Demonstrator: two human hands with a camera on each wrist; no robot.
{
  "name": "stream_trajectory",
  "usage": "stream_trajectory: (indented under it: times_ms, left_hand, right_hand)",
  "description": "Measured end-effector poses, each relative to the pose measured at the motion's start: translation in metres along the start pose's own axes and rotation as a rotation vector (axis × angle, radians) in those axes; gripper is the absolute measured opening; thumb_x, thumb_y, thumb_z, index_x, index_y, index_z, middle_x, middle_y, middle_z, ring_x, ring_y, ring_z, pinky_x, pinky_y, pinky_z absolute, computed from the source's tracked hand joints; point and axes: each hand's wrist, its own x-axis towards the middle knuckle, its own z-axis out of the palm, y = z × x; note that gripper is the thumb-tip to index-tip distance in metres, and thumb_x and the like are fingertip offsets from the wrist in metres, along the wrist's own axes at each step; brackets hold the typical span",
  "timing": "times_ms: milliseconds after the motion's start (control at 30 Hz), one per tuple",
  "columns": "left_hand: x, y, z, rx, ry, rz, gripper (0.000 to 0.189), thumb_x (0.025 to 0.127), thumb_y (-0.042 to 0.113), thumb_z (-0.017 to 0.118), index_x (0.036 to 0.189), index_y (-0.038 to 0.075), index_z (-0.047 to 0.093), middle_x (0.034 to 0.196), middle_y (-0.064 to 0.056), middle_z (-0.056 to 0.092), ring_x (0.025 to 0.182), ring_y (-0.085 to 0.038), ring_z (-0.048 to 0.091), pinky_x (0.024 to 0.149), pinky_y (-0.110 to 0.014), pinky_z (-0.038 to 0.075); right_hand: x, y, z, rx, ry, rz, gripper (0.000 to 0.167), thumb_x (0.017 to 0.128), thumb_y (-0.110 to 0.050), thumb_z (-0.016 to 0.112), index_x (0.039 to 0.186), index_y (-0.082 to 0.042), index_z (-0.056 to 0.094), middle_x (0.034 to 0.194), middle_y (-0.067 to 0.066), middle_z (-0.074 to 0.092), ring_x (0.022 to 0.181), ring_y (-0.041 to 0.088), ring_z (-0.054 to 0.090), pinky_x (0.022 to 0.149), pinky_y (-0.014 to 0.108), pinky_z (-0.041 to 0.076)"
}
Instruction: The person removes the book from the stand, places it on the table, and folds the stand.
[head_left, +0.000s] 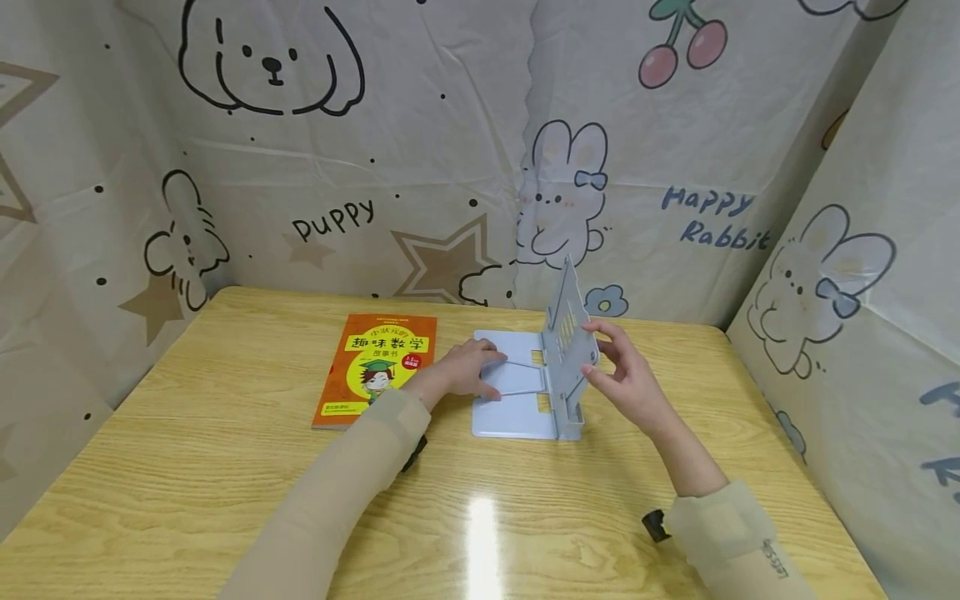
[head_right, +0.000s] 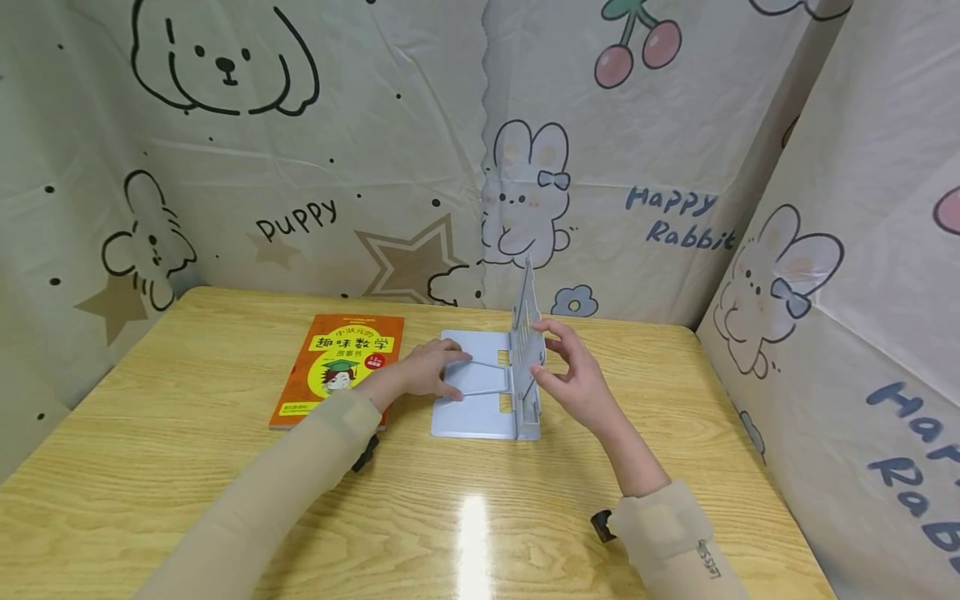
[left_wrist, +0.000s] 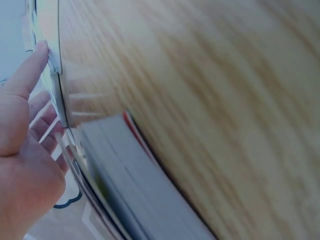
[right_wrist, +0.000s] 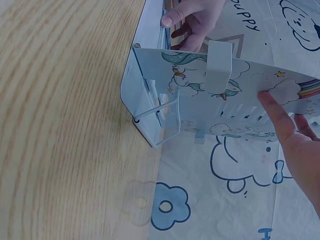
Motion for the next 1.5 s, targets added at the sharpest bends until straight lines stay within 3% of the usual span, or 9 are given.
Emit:
stream_trajectory:
  times_ms: [433,700,933,1133,1300,1500]
  left_hand:
    - [-0.004,0.001,-0.001,-0.011,0.000,-0.011,0.073,0.081,0.046,0.070,0.144,0.021,0.041,0.148,-0.005,0.035,0.135,-0.025,0.032,0.113,-0.042,0.026]
    - [-0.007,0.007,-0.012,-0.115,0.133,0.011,0.076,0.083,0.040,0.071,0.145,0.014,0.037,0.151,-0.012,0.030,0.139,-0.029,0.027,0.114,-0.049,0.022]
    - [-0.017,0.034,-0.037,-0.142,0.230,0.025,0.075,0.085,0.041,0.068,0.147,0.016,0.034,0.151,-0.010,0.031,0.138,-0.028,0.029,0.113,-0.047,0.027]
    - [-0.029,0.064,-0.055,-0.127,0.293,0.029,0.073,0.087,0.043,0.064,0.148,0.018,0.032,0.149,-0.011,0.035,0.136,-0.028,0.034,0.110,-0.047,0.032]
    - [-0.037,0.085,-0.062,-0.147,0.331,0.056,0.067,0.090,0.038,0.062,0.146,0.015,0.035,0.146,-0.009,0.040,0.133,-0.026,0.039,0.108,-0.045,0.035]
    - [-0.045,0.100,-0.069,-0.276,0.349,0.081,0.061,0.094,0.037,0.056,0.146,0.013,0.035,0.147,-0.007,0.038,0.134,-0.024,0.038,0.107,-0.045,0.036]
  right_hand:
    - [0.000,0.001,0.000,0.000,0.001,0.003,0.051,0.092,0.000,0.055,0.138,-0.007,0.035,0.152,0.012,0.023,0.129,0.042,0.037,0.083,0.018,0.051]
    - [0.002,0.001,0.001,-0.010,-0.001,0.005,0.054,0.091,-0.001,0.057,0.139,-0.010,0.035,0.152,0.009,0.023,0.128,0.041,0.037,0.081,0.022,0.053]
    - [0.003,-0.001,0.003,-0.021,-0.009,0.006,0.060,0.091,-0.002,0.057,0.144,-0.014,0.031,0.152,0.011,0.024,0.128,0.041,0.038,0.082,0.023,0.052]
    - [0.004,-0.001,0.004,0.022,-0.001,0.026,0.078,0.090,-0.001,0.058,0.151,-0.021,0.015,0.149,0.017,0.027,0.128,0.039,0.037,0.084,0.024,0.051]
    - [0.004,-0.002,0.004,-0.014,0.001,0.054,0.069,0.091,-0.006,0.060,0.148,-0.015,0.023,0.150,0.013,0.027,0.128,0.037,0.038,0.087,0.031,0.052]
    - [0.006,-0.003,0.009,-0.011,-0.016,0.050,0.062,0.091,-0.007,0.061,0.145,-0.012,0.031,0.150,0.008,0.030,0.130,0.035,0.039,0.087,0.032,0.052]
